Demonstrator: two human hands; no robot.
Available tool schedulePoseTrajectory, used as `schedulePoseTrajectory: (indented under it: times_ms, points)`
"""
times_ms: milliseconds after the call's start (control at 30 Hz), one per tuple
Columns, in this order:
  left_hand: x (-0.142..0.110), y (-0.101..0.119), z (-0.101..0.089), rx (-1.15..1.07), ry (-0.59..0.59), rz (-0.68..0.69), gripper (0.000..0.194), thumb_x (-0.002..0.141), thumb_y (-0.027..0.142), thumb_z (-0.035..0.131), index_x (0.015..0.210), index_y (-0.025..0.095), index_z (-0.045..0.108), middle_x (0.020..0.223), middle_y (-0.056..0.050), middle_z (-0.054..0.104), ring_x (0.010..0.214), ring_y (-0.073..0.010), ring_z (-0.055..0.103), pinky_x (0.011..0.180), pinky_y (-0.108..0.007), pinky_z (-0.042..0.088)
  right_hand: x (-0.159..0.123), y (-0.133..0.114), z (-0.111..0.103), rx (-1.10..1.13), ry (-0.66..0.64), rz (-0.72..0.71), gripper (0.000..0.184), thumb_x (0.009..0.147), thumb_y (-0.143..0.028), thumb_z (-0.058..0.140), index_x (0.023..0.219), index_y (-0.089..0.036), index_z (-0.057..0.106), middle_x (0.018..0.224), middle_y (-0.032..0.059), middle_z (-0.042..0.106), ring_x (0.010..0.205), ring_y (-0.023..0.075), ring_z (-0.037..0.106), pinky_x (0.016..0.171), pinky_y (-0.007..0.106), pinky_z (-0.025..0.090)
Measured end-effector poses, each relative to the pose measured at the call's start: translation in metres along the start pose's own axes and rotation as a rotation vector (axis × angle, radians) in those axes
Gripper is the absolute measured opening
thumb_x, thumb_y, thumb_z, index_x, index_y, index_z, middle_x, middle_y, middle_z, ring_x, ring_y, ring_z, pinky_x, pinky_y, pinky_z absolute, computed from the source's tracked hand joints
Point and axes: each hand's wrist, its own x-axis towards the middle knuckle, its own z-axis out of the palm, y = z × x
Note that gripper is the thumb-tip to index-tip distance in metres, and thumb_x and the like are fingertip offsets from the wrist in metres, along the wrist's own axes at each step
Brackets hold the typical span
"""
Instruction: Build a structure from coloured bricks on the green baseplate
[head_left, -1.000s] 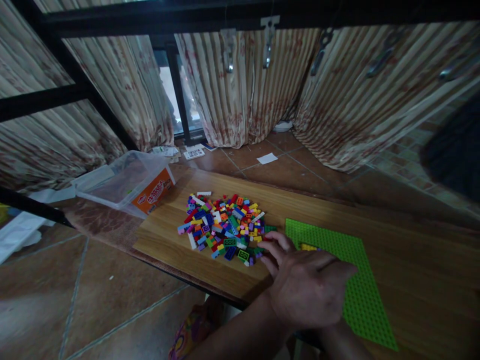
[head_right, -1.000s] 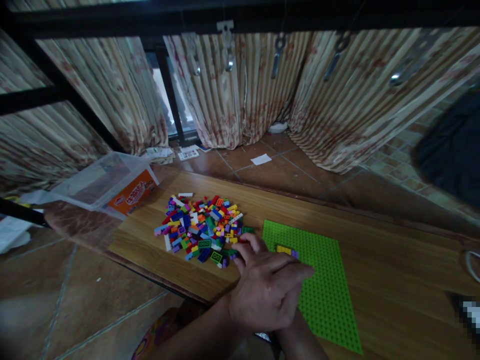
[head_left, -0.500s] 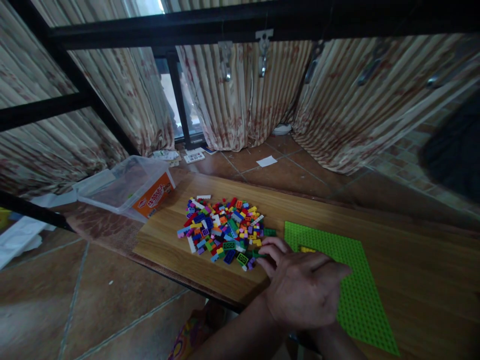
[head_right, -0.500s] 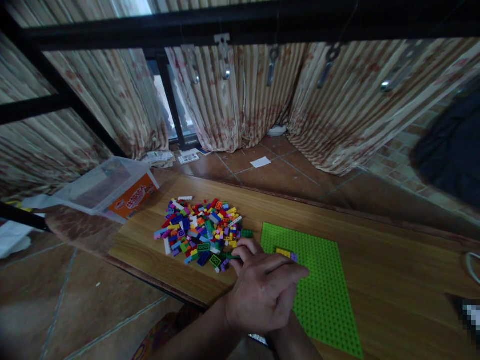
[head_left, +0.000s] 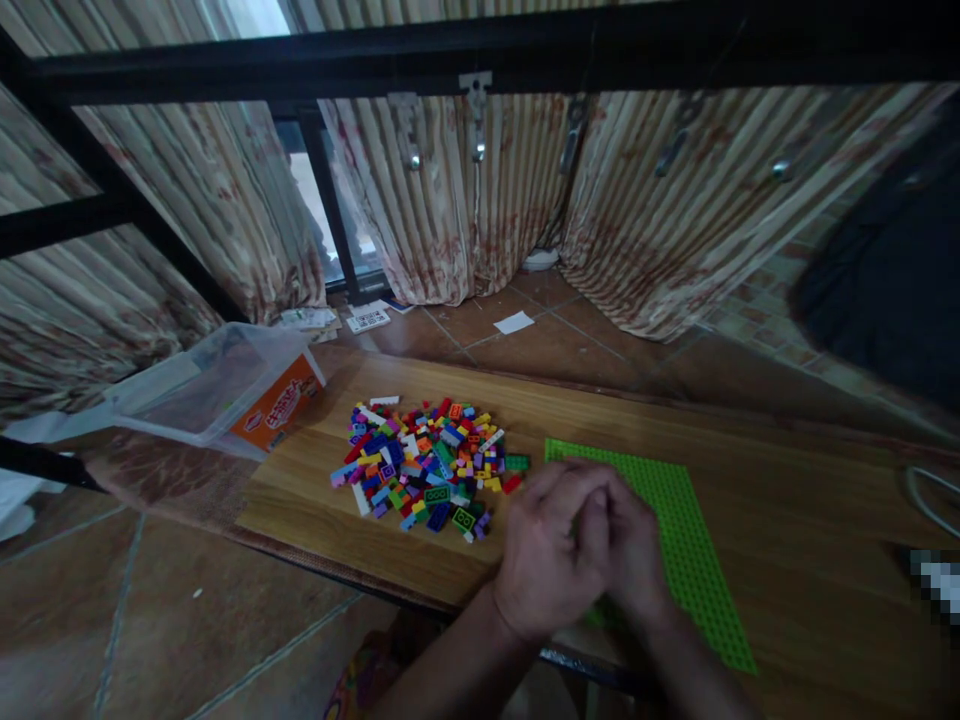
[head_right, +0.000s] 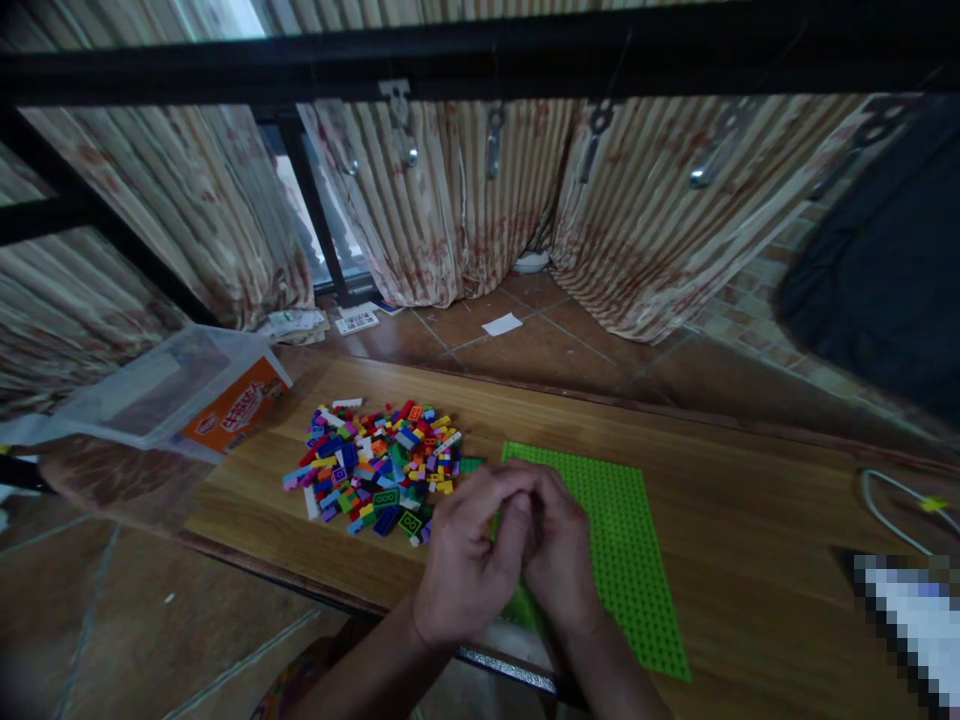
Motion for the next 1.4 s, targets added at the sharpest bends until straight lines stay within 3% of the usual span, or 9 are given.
schedulePoseTrajectory:
  times_ms: [167,300,433,533,733,933,1100,1267,1400]
  points:
    - [0.004,-0.013,0.001,0.111,-0.095,-0.306,0.026,0.089,0.013,0.052,0.112,0.019,0.063,0.104,-0.005,0.067,0.092,-0.0168,0.065,0.087,-0.032,0.053,0.016,0.022,-0.045,0.127,0.205,0.332,0.032,0.082,-0.042,0.062,0.105,-0.022,0.069,0.091,0.0057,0.072,0.075,0.0188,0.066,0.071,0.035,0.054]
    - [0.001,-0.021,0.007,0.211,-0.247,-0.366,0.03,0.088,0.013,0.052,0.117,0.017,0.06,0.111,-0.009,0.064,0.096,-0.0201,0.064,0.089,-0.036,0.053,0.019,0.042,-0.072,0.143,0.105,0.492,0.033,0.07,-0.039,0.068,0.096,-0.02,0.071,0.075,0.003,0.07,0.066,0.0175,0.063,0.065,0.033,0.053]
    - [-0.001,-0.02,0.014,0.279,-0.327,-0.375,0.035,0.088,0.012,0.05,0.123,0.014,0.056,0.118,-0.012,0.062,0.11,-0.0236,0.06,0.095,-0.04,0.051,0.015,0.049,-0.085,0.099,-0.053,0.555,0.03,0.069,-0.038,0.065,0.091,-0.018,0.07,0.066,0.0006,0.066,0.06,0.0163,0.06,0.059,0.031,0.049]
    - [0.0,-0.02,0.018,0.305,-0.358,-0.407,0.037,0.089,0.012,0.048,0.126,0.013,0.053,0.119,-0.014,0.061,0.112,-0.0243,0.06,0.096,-0.04,0.05,0.012,0.047,-0.083,0.052,-0.128,0.544,0.027,0.073,-0.037,0.062,0.091,-0.018,0.07,0.067,0.0007,0.066,0.062,0.0166,0.059,0.058,0.03,0.046]
    - [0.0,-0.021,0.026,0.361,-0.431,-0.451,0.041,0.089,0.013,0.05,0.129,0.012,0.051,0.12,-0.015,0.062,0.109,-0.0239,0.062,0.097,-0.039,0.049,0.01,0.043,-0.085,-0.146,-0.13,0.422,0.02,0.078,-0.033,0.062,0.09,-0.022,0.072,0.089,0.0036,0.07,0.08,0.0189,0.062,0.077,0.035,0.047]
    - [0.0,-0.02,0.029,0.368,-0.442,-0.465,0.043,0.089,0.012,0.048,0.133,0.01,0.049,0.125,-0.016,0.06,0.115,-0.0247,0.06,0.1,-0.038,0.048,0.007,0.045,-0.09,-0.212,-0.164,0.365,0.025,0.074,-0.024,0.067,0.098,-0.022,0.072,0.093,0.0026,0.062,0.071,0.0147,0.059,0.069,0.031,0.048]
    - [0.0,-0.019,0.031,0.394,-0.451,-0.452,0.044,0.09,0.013,0.046,0.134,0.012,0.048,0.126,-0.015,0.06,0.116,-0.0239,0.06,0.099,-0.037,0.049,0.007,0.046,-0.087,-0.27,-0.207,0.269,0.019,0.077,-0.018,0.064,0.095,-0.021,0.071,0.093,0.003,0.06,0.072,0.0144,0.058,0.074,0.032,0.048]
    - [-0.005,-0.023,0.033,0.526,-0.478,-0.259,0.048,0.089,0.009,0.041,0.136,0.014,0.049,0.132,-0.013,0.055,0.123,-0.0242,0.053,0.105,-0.039,0.044,0.008,0.047,-0.084,-0.317,-0.211,0.228,0.016,0.08,-0.016,0.063,0.094,-0.02,0.071,0.093,0.004,0.061,0.076,0.016,0.06,0.077,0.034,0.048]
    - [-0.01,-0.025,0.036,0.647,-0.609,-0.101,0.063,0.08,0.002,0.044,0.142,0.017,0.047,0.145,-0.016,0.043,0.134,-0.0302,0.041,0.108,-0.044,0.039,0.008,0.048,-0.083,-0.299,-0.198,0.204,0.015,0.081,-0.017,0.063,0.092,-0.022,0.072,0.091,0.0037,0.063,0.082,0.0175,0.061,0.08,0.034,0.048]
